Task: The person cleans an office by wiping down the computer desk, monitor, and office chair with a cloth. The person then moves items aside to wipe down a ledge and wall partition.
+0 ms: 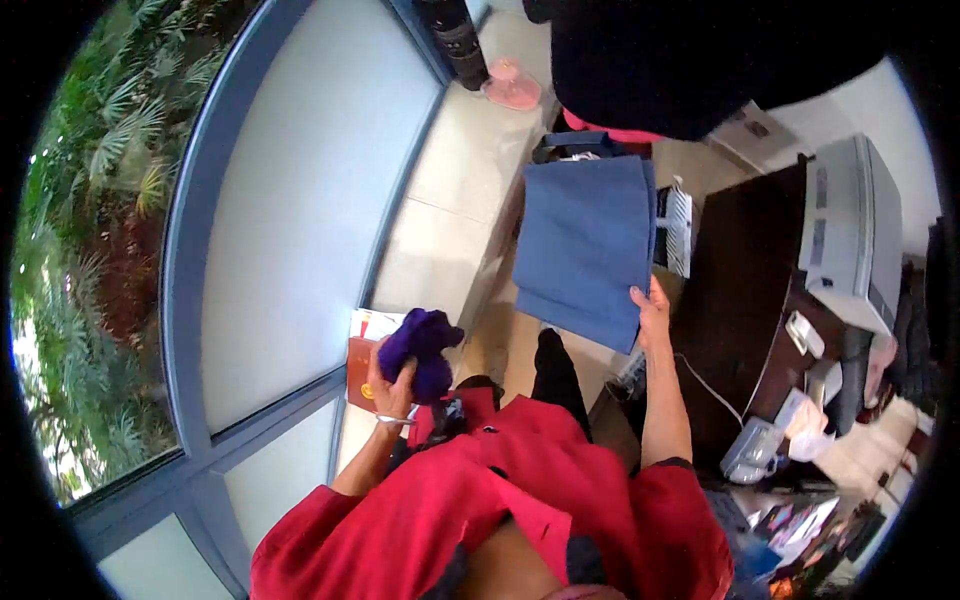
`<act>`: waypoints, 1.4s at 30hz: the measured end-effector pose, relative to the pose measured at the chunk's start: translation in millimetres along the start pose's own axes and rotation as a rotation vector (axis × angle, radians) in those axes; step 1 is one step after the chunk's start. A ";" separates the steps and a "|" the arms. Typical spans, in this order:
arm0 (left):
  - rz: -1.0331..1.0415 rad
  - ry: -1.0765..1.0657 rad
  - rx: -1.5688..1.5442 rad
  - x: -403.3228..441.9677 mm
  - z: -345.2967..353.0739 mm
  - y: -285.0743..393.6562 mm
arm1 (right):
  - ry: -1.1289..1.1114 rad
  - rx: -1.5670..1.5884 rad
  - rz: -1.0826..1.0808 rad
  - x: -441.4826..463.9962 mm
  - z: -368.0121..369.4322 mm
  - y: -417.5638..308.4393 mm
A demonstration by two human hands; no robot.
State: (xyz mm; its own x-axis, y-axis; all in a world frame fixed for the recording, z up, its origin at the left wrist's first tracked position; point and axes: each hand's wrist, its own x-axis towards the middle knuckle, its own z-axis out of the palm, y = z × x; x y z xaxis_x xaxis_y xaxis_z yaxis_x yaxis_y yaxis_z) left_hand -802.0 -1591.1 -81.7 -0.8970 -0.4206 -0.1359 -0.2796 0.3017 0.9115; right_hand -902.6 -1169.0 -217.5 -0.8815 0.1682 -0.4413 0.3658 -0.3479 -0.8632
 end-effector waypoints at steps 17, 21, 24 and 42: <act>-0.016 -0.230 -0.232 123.9 174.6 108.7 | -0.821 -0.231 0.091 66.7 205.7 -106.7; 0.360 -0.035 0.247 192.9 160.2 118.5 | -0.468 0.092 0.448 98.3 197.3 -110.1; 0.089 -0.015 0.129 259.4 159.0 104.5 | -0.350 0.188 0.612 138.8 189.1 -114.1; 0.283 0.343 -0.005 551.5 317.4 115.4 | 0.071 -0.373 -0.032 359.9 301.3 -181.7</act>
State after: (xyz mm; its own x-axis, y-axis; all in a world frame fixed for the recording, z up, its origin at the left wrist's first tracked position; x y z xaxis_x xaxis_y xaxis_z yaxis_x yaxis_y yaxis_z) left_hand -1437.7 -1516.7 -174.7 -0.7723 -0.5818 0.2552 -0.0369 0.4421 0.8962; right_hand -1376.3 -1323.1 -145.6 -0.8761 0.2418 -0.4171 0.4334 0.0161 -0.9011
